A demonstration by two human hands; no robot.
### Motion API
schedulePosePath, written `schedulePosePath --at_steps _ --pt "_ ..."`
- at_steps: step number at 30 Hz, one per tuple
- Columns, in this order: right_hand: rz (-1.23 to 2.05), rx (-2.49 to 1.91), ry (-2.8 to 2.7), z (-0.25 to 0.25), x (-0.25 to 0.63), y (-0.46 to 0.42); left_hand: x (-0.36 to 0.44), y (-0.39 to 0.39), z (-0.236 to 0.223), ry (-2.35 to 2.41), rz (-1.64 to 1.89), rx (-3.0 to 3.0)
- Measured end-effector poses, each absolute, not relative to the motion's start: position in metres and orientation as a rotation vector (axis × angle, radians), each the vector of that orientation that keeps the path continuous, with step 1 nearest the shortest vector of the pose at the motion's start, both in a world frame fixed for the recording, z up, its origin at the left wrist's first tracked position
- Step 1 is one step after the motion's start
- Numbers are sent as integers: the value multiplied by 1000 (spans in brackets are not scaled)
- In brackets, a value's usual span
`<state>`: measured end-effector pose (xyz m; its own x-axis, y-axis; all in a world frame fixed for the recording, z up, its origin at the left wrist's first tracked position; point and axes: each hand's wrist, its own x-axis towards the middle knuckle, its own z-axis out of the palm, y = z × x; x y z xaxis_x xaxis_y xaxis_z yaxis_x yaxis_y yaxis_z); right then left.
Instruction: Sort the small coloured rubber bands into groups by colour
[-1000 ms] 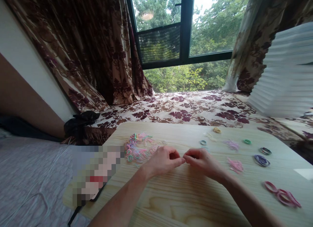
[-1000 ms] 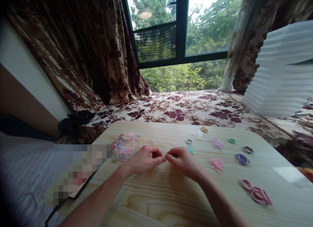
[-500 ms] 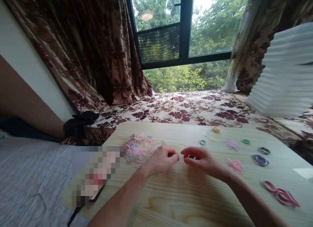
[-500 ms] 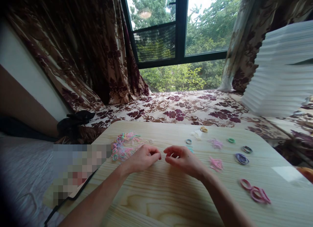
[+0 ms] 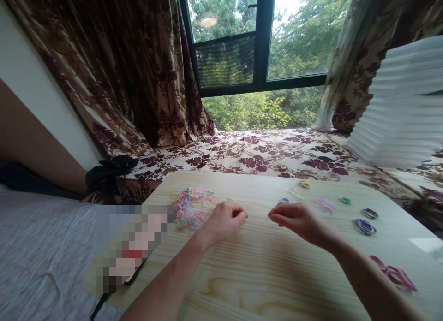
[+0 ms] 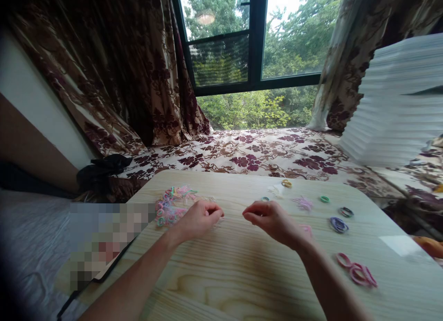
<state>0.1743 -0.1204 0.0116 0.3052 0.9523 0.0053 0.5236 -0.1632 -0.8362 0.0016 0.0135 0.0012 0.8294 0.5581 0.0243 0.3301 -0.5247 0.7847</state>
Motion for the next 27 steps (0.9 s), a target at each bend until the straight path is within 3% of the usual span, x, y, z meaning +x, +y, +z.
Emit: schedulePosePath --at_steps 8,15,27 --pt "613 -2100 -1138 42 226 -162 0 16 3 672 438 2269" --pt "624 -2377 -1125 36 251 -186 0 18 3 679 419 2291" --pt "584 -2483 -1111 35 253 -191 -1 21 0 667 407 2292"
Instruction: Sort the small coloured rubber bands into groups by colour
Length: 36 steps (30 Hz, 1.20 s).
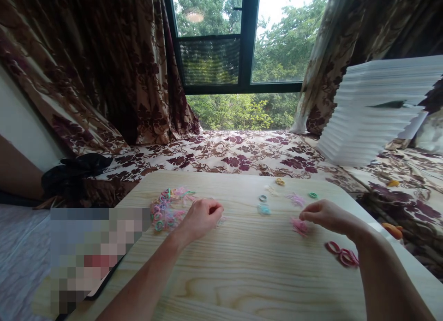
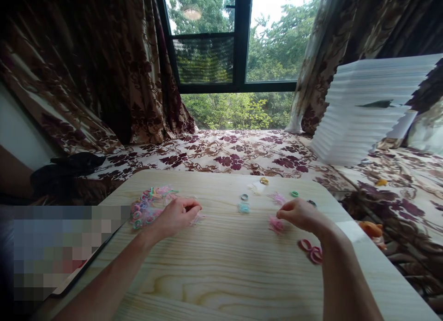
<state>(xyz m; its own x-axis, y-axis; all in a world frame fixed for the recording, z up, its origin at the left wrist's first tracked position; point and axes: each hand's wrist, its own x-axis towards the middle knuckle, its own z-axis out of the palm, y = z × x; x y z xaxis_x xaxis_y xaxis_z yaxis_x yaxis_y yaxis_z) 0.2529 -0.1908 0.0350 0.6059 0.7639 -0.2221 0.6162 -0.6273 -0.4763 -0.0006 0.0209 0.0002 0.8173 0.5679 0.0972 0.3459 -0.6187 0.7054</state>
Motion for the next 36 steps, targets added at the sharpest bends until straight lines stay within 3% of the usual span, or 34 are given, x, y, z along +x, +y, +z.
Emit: schedulePosePath --at_steps 15,23,31,36 --pt "547 -2522 -1054 32 256 -194 -1 22 1 668 415 2280" --pt "364 -2538 -986 19 275 -198 -1 23 3 692 418 2247" --pt "441 -2576 -1003 25 264 -189 -5 30 5 705 453 2343" --pt "356 -2366 -1151 26 243 -166 -8 34 5 719 395 2430"
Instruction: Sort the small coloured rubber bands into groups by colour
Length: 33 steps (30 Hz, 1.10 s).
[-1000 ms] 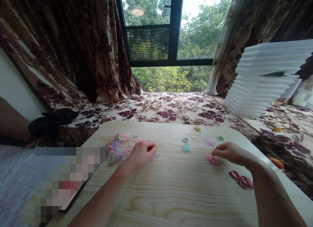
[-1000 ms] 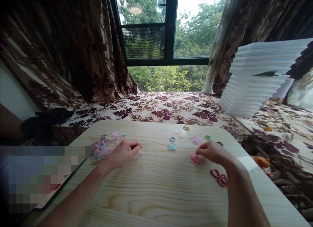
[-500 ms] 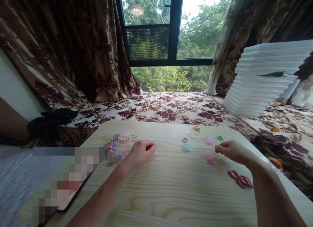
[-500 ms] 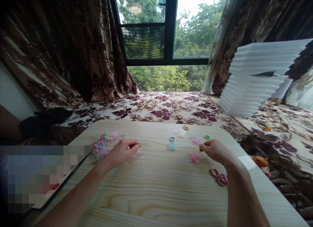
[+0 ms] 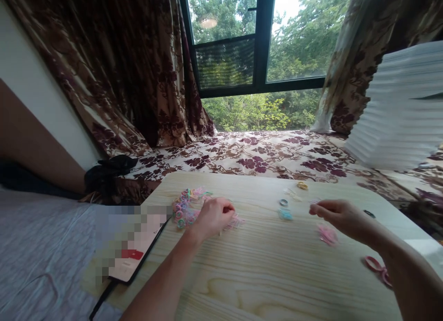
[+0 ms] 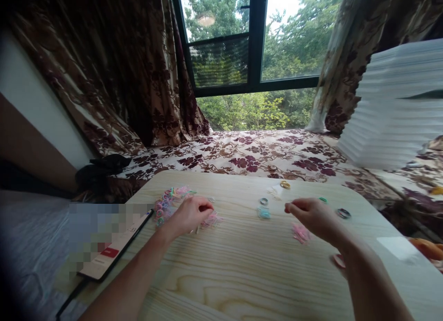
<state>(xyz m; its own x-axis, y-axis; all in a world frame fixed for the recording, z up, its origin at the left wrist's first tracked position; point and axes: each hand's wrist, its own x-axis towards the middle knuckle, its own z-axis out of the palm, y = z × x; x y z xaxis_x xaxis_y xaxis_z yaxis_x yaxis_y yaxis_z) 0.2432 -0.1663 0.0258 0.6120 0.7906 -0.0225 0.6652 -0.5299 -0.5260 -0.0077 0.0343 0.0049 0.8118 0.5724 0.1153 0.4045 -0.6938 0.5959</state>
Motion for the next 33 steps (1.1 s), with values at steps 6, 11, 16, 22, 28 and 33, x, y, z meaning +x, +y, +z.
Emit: schedulePosePath --at_steps 6,11,16,22,28,33 --pt "361 -2124 -1448 21 186 -131 -6 25 7 707 356 2507" --pt "467 -1991 -1579 6 160 -118 -6 21 7 689 346 2570" --pt "469 -2027 -1640 3 147 -114 -5 20 5 693 328 2607" --pt "443 -2086 -1654 1 143 -111 -6 19 9 667 367 2603" --pt "442 -2079 -1627 2 143 -111 -10 15 15 582 242 2655" --pt "419 -2090 -1637 2 142 -110 -9 15 13 610 220 2700"
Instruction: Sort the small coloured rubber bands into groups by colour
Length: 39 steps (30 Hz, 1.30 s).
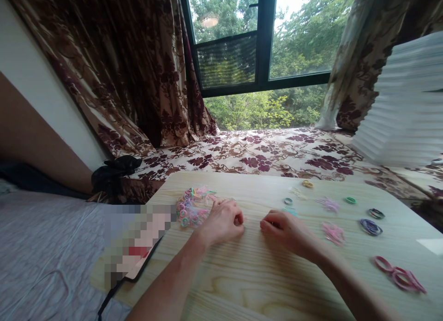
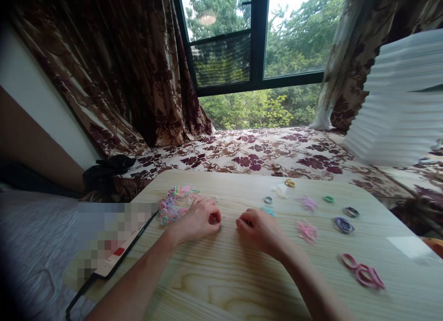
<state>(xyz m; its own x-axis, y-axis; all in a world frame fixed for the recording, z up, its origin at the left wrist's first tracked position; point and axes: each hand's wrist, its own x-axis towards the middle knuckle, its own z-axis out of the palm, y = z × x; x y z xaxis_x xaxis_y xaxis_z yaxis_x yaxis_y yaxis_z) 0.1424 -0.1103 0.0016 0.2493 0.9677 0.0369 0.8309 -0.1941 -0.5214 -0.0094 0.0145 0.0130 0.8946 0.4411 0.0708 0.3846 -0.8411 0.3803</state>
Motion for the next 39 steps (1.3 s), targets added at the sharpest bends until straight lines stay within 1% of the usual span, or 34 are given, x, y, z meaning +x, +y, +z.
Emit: schedulePosePath --at_steps 8,13,18,22,29,39 --pt "405 -2099 -1635 2 142 -111 -7 16 9 550 271 2753" --pt "416 -2061 -1599 -1 144 -111 -5 18 11 547 419 2530" --pt "408 -1840 -1495 -6 143 -108 -2 17 9 566 328 2109" --pt "450 -1714 -1404 -6 138 -105 -1 16 8 542 318 1932" --pt "447 -1678 -1352 -4 133 -103 0 12 9 491 303 1773" --pt "402 -1704 -1394 0 136 -106 1 9 12 513 320 1785"
